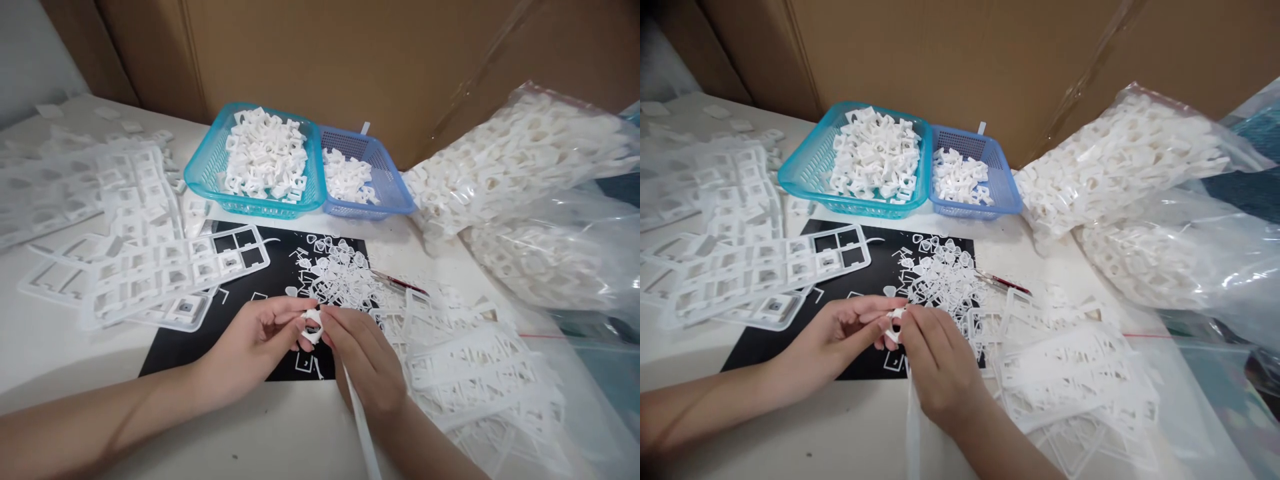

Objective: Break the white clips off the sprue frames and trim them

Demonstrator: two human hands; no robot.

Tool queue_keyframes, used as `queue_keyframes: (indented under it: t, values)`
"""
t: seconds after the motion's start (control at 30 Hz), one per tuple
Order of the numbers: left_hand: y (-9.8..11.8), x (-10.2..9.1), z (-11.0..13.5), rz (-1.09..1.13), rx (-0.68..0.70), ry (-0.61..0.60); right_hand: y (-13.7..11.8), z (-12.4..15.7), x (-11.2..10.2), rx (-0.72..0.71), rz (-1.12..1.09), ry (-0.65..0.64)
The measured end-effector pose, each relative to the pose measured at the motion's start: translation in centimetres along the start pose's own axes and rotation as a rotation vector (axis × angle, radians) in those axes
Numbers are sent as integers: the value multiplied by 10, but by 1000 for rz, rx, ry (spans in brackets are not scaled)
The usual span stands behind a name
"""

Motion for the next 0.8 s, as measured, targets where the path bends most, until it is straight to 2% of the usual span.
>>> queue_keyframes:
  t: [0.27, 0.4, 0.8]
  values:
    - [-4, 1, 0, 87, 9, -50, 21, -4, 2, 248, -335, -165]
    - [-3, 2, 0, 113, 15, -71, 23, -1, 8, 250, -350, -215]
    - [-6, 1, -1, 131, -8, -54, 22, -2, 9, 248, -306, -224]
Point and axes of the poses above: each hand's wrist, its own z-axis away from the middle knuckle, its own x-axis out of the palm, y = z × x, the point moved 8 cm from there along -z, towards the middle knuckle, and after that the axes turned 11 degrees about z, right-handed, at the moved point
